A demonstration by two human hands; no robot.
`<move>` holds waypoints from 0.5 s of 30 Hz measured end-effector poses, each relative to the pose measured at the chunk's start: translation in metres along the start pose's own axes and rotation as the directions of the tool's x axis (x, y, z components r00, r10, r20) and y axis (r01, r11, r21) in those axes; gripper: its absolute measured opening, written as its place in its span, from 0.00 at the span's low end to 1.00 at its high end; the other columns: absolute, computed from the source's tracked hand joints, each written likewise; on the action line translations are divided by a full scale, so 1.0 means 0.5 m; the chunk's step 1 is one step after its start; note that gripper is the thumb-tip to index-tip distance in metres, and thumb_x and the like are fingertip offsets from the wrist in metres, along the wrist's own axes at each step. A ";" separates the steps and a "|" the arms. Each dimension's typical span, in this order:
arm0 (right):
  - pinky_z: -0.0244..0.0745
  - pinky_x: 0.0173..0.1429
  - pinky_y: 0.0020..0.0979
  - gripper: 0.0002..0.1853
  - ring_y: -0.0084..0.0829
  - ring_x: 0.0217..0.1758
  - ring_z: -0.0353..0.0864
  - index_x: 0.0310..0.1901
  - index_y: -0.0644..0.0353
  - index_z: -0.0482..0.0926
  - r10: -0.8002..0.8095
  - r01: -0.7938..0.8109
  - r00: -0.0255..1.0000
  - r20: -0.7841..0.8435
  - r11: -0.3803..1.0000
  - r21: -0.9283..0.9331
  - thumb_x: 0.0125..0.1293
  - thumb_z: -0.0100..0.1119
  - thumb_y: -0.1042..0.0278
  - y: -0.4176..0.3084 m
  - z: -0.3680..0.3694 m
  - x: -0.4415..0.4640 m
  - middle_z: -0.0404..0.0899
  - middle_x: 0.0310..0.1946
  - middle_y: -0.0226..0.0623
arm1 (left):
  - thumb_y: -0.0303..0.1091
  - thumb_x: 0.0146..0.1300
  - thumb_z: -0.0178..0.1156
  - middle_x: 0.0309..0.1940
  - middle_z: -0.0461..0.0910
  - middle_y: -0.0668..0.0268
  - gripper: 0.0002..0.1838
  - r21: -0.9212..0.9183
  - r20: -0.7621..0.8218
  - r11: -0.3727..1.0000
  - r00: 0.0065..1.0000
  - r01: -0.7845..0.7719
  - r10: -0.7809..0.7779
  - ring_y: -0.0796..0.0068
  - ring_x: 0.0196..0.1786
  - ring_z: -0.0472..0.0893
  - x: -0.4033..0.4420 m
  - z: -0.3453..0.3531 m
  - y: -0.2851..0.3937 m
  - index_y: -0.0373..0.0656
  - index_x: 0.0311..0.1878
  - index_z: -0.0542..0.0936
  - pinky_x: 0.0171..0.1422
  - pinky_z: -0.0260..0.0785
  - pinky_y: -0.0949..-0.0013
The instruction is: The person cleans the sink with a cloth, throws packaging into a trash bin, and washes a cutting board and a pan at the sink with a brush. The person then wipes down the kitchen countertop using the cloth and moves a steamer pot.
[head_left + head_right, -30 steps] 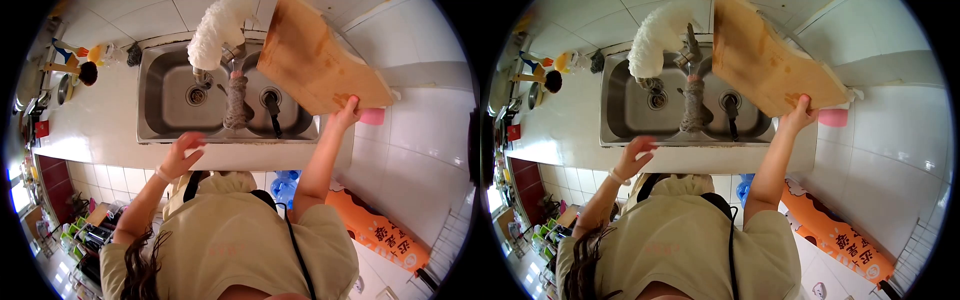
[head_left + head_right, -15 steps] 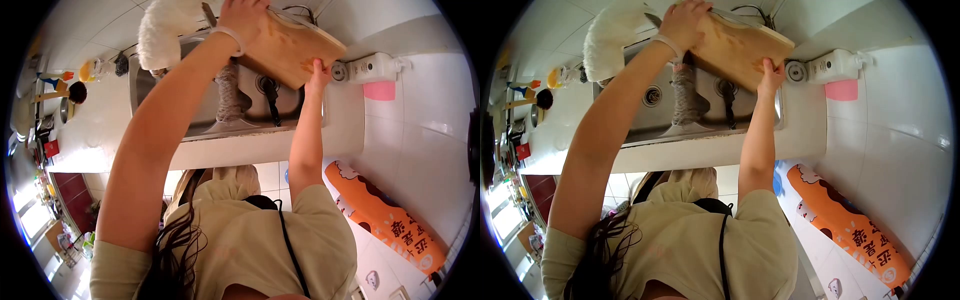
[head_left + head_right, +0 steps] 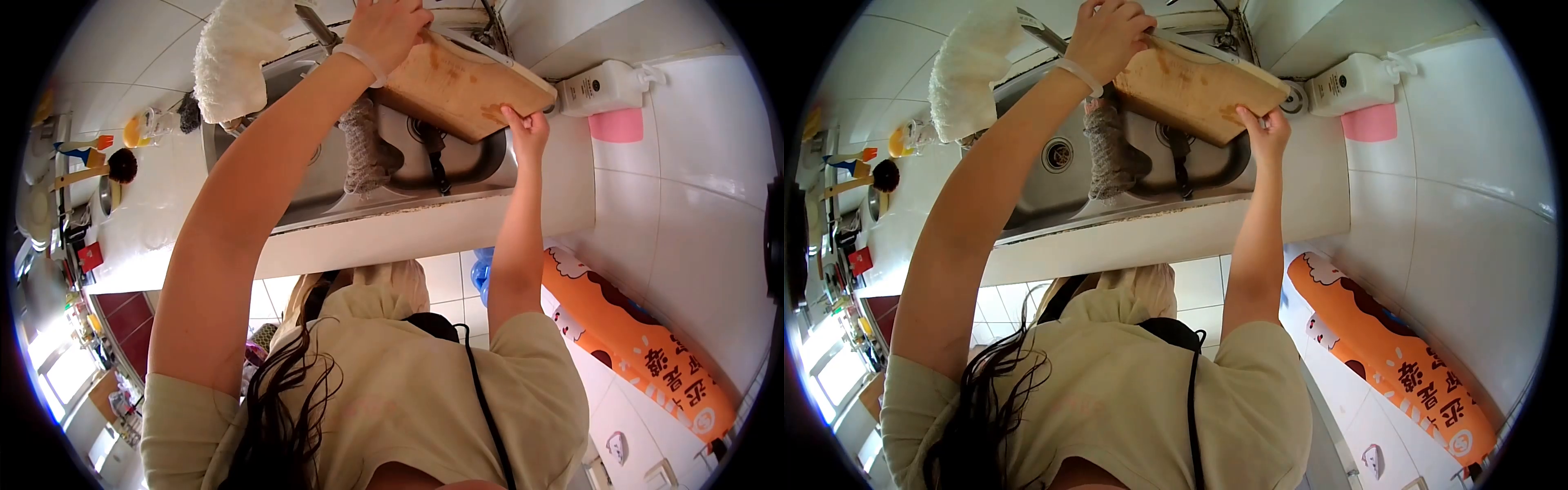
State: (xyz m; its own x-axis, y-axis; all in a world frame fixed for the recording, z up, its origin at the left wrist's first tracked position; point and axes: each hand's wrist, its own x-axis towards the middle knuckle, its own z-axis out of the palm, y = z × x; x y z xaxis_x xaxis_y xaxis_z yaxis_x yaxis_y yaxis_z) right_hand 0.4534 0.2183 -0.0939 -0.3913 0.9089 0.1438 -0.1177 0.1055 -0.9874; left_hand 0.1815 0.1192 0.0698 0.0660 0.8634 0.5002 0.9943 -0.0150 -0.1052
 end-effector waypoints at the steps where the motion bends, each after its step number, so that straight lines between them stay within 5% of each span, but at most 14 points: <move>1: 0.70 0.50 0.23 0.15 0.20 0.42 0.76 0.44 0.65 0.77 0.001 -0.001 1.000 0.003 1.000 0.001 0.55 0.69 0.76 0.009 -0.003 -0.002 0.80 0.40 0.31 | 0.38 0.49 0.62 0.35 0.75 0.69 0.08 0.002 0.001 1.000 1.000 0.003 -0.003 0.68 0.47 0.73 -0.002 -0.006 0.002 0.51 0.33 0.79 0.59 0.59 0.58; 4: 0.71 0.48 0.24 0.15 0.20 0.41 0.77 0.43 0.66 0.77 -0.050 0.050 0.999 -0.007 0.999 0.005 0.55 0.69 0.75 0.014 -0.005 -0.019 0.81 0.39 0.33 | 0.39 0.49 0.63 0.36 0.75 0.68 0.08 -0.016 0.005 1.000 1.000 0.010 -0.010 0.68 0.48 0.73 -0.013 -0.009 0.005 0.51 0.33 0.79 0.61 0.58 0.57; 13: 0.73 0.46 0.25 0.17 0.23 0.41 0.79 0.43 0.68 0.77 0.124 -0.116 0.991 0.044 0.982 -0.149 0.54 0.70 0.73 0.039 -0.004 -0.036 0.82 0.39 0.36 | 0.39 0.53 0.60 0.36 0.77 0.66 0.08 0.019 0.078 0.996 0.993 0.089 -0.090 0.66 0.48 0.75 -0.030 -0.005 0.009 0.50 0.35 0.79 0.68 0.53 0.50; 15: 0.73 0.46 0.26 0.16 0.24 0.40 0.79 0.43 0.68 0.78 0.079 -0.039 0.994 0.074 0.902 -0.429 0.53 0.71 0.74 0.016 -0.012 -0.041 0.82 0.39 0.37 | 0.38 0.55 0.58 0.36 0.78 0.66 0.07 -0.026 0.303 0.998 0.952 0.054 -0.044 0.67 0.48 0.76 -0.013 -0.052 0.012 0.49 0.36 0.79 0.71 0.50 0.49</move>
State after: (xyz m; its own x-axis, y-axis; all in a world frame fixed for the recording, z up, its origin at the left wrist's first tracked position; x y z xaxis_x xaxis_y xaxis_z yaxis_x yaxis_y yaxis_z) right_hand 0.4661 0.2029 -0.1053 -0.4661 0.8820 0.0701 0.3010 0.2325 -0.9248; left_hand 0.1893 0.1006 0.0884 -0.0057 0.9753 0.2207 0.9983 0.0186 -0.0561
